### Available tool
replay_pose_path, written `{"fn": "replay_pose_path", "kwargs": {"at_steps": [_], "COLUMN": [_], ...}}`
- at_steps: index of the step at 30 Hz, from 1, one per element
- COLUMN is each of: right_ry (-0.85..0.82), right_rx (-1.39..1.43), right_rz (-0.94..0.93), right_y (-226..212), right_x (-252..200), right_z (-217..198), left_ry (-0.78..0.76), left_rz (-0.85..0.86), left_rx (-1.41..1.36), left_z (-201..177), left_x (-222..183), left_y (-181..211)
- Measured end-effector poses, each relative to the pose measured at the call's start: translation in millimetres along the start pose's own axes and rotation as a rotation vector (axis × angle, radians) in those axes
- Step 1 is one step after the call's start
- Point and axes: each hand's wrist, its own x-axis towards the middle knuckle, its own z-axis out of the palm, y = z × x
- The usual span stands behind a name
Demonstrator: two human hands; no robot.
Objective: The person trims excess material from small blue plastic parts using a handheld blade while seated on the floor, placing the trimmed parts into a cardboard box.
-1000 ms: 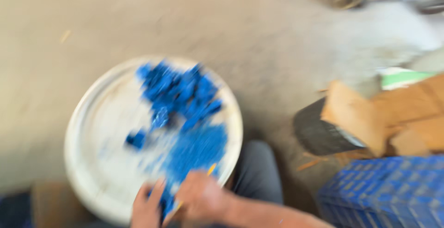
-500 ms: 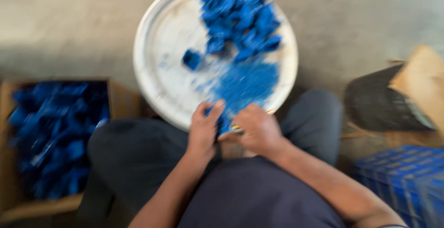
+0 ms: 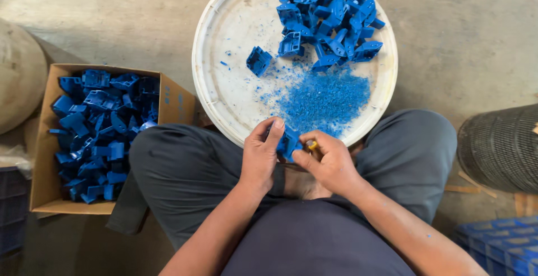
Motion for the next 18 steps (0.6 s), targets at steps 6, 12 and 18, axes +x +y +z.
{"fn": "replay_pose_path", "kwargs": {"at_steps": [6,12,18], "right_ry": [-0.089,-0.158,-0.107], "right_rx": [-0.104,-0.117,-0.291], "right_rz": [0.318,0.265,0.142], "right_y": [10.1,23.1,22.5], "right_x": [32.6,54.1,57.3], "right_z": [-10.2,-7.7,-3.5], "left_ry": [-0.109,-0.15,-0.181], "left_rz": [0.274,0.082,0.002], "left_rx": [0.299,0.114,-0.013], "left_z": [-15.2,-14.7,-29.1], "left_x": [35.6,66.6,88.8], "left_y": [-17.6,-34.6,-33.2]}}
